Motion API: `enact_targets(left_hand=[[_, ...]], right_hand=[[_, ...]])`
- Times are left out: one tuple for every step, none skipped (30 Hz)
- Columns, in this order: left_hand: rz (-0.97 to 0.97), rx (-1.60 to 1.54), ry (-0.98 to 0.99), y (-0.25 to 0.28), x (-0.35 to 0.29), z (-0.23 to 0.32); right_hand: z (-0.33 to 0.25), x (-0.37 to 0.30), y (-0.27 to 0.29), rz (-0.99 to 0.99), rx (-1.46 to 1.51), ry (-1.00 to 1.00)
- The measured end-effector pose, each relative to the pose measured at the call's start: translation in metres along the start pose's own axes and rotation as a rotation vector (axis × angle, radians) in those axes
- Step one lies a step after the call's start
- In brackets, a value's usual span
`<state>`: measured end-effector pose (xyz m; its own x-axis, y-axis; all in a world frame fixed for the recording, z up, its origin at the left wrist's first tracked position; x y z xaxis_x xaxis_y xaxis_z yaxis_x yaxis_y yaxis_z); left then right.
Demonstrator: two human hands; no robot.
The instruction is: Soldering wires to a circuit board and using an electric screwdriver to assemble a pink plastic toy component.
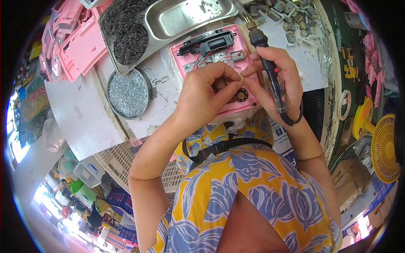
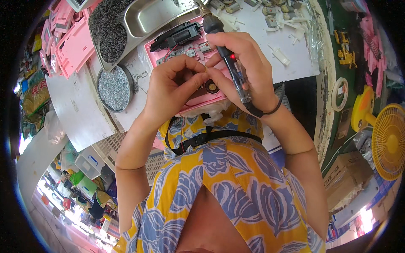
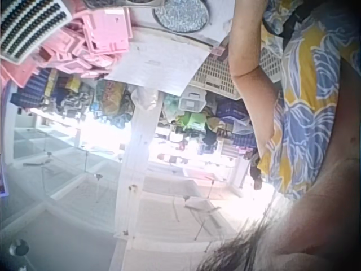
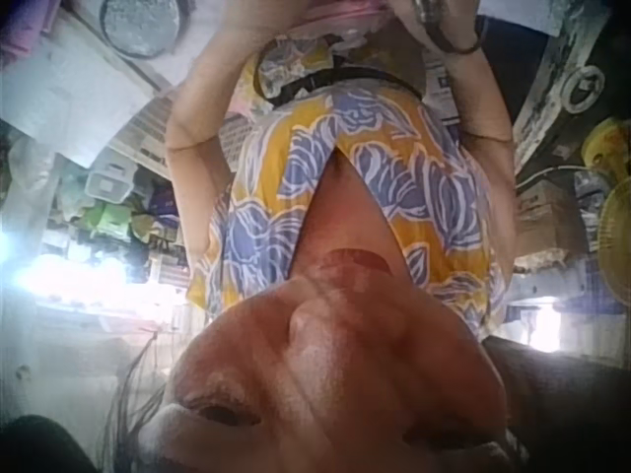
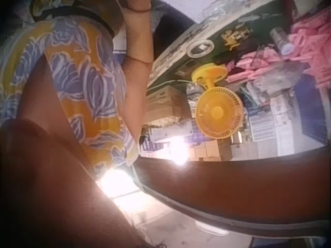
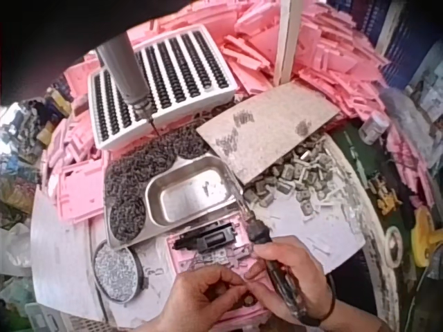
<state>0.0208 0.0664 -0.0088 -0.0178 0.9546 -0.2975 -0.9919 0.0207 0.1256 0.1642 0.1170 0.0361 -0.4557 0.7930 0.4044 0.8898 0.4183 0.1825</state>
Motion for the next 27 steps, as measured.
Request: enact_targets(left_hand=[[0.004, 0.004, -0.012, 0.0, 0.0, 0.0], [0.006, -0.002, 0.004, 0.001, 0.0, -0.002], [0.008, -0.008, 0.021, 0.001, -0.001, -0.003], [0.009, -0.013, 0.037, 0.002, -0.001, -0.004], [-0.018, -0.003, 0.06, 0.0, -0.001, -0.005], [-0.045, 0.007, 0.083, -0.001, 0.0, -0.003], [-0.073, 0.018, 0.106, -0.003, 0.0, -0.004], [-0.069, 0.035, 0.074, -0.002, -0.001, -0.002], [-0.067, 0.052, 0.041, -0.003, -0.001, -0.002], [-0.064, 0.07, 0.008, -0.003, -0.002, -0.001], [-0.05, 0.106, -0.057, -0.002, -0.002, 0.004], [-0.037, 0.139, -0.123, -0.002, -0.003, 0.008], [-0.023, 0.173, -0.188, -0.002, -0.005, 0.013], [-0.01, 0.255, -0.253, -0.003, -0.006, 0.02], [0.001, 0.335, -0.322, -0.005, -0.006, 0.027], [0.013, 0.414, -0.39, -0.007, -0.008, 0.034], [0.022, 0.454, -0.398, -0.009, -0.008, 0.034], [0.03, 0.494, -0.405, -0.012, -0.009, 0.034], [0.04, 0.534, -0.412, -0.013, -0.01, 0.034], [0.035, 0.543, -0.399, -0.014, -0.009, 0.033], [0.03, 0.551, -0.385, -0.014, -0.009, 0.034], [0.026, 0.559, -0.371, -0.014, -0.009, 0.034], [0.022, 0.562, -0.366, -0.014, -0.009, 0.034], [0.018, 0.565, -0.36, -0.014, -0.008, 0.033], [0.014, 0.568, -0.355, -0.014, -0.008, 0.033], [0.014, 0.573, -0.359, -0.014, -0.008, 0.033], [0.014, 0.577, -0.364, -0.014, -0.009, 0.033]], right_hand=[[0.0, 0.0, 0.0, -0.005, -0.006, 0.005], [0.001, 0.001, -0.001, -0.013, -0.01, 0.009], [0.001, 0.0, 0.0, -0.013, -0.025, -0.002], [0.001, 0.0, 0.0, -0.014, -0.042, -0.013], [0.001, -0.001, 0.001, -0.013, -0.058, -0.027], [-0.001, -0.002, 0.001, -0.007, -0.076, -0.005], [-0.003, -0.004, 0.002, 0.001, -0.094, 0.015], [-0.006, -0.004, 0.002, 0.006, -0.111, 0.036], [-0.013, -0.003, 0.006, -0.01, -0.148, 0.094], [-0.021, -0.001, 0.016, -0.026, -0.185, 0.151], [-0.026, -0.003, 0.026, -0.043, -0.218, 0.209], [-0.023, -0.009, 0.042, 0.012, -0.124, 0.153], [-0.025, -0.01, 0.056, 0.01, -0.077, 0.115], [-0.026, -0.012, 0.07, 0.014, -0.031, 0.076], [-0.026, -0.016, 0.082, 0.037, 0.021, 0.006], [-0.024, -0.018, 0.091, 0.059, 0.074, -0.064], [-0.024, -0.019, 0.09, -0.027, 0.081, -0.063], [-0.024, -0.021, 0.089, -0.114, 0.089, -0.063], [-0.025, -0.022, 0.084, -0.202, 0.097, -0.062], [-0.024, -0.023, 0.08, -0.233, 0.066, -0.062], [-0.023, -0.023, 0.075, -0.265, 0.035, -0.062], [-0.023, -0.024, 0.069, -0.296, 0.004, -0.061], [-0.02, -0.024, 0.068, -0.259, -0.012, -0.106], [-0.02, -0.025, 0.066, -0.274, -0.015, -0.109], [-0.019, -0.024, 0.064, -0.288, -0.018, -0.111], [-0.018, -0.024, 0.062, -0.305, -0.02, -0.112], [-0.017, -0.024, 0.061, -0.312, -0.023, -0.109]])
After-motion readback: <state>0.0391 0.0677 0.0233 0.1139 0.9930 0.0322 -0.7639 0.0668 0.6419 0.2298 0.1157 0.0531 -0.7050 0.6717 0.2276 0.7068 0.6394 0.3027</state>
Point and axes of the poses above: each hand's wrist, its own x-axis towards the middle knuckle, its own y-axis out of the back of the hand, z = x × y, the point moved 9 cm from there along x, towards the middle knuckle, and after that the axes turned 2 degrees about y, right-handed, at the moved point
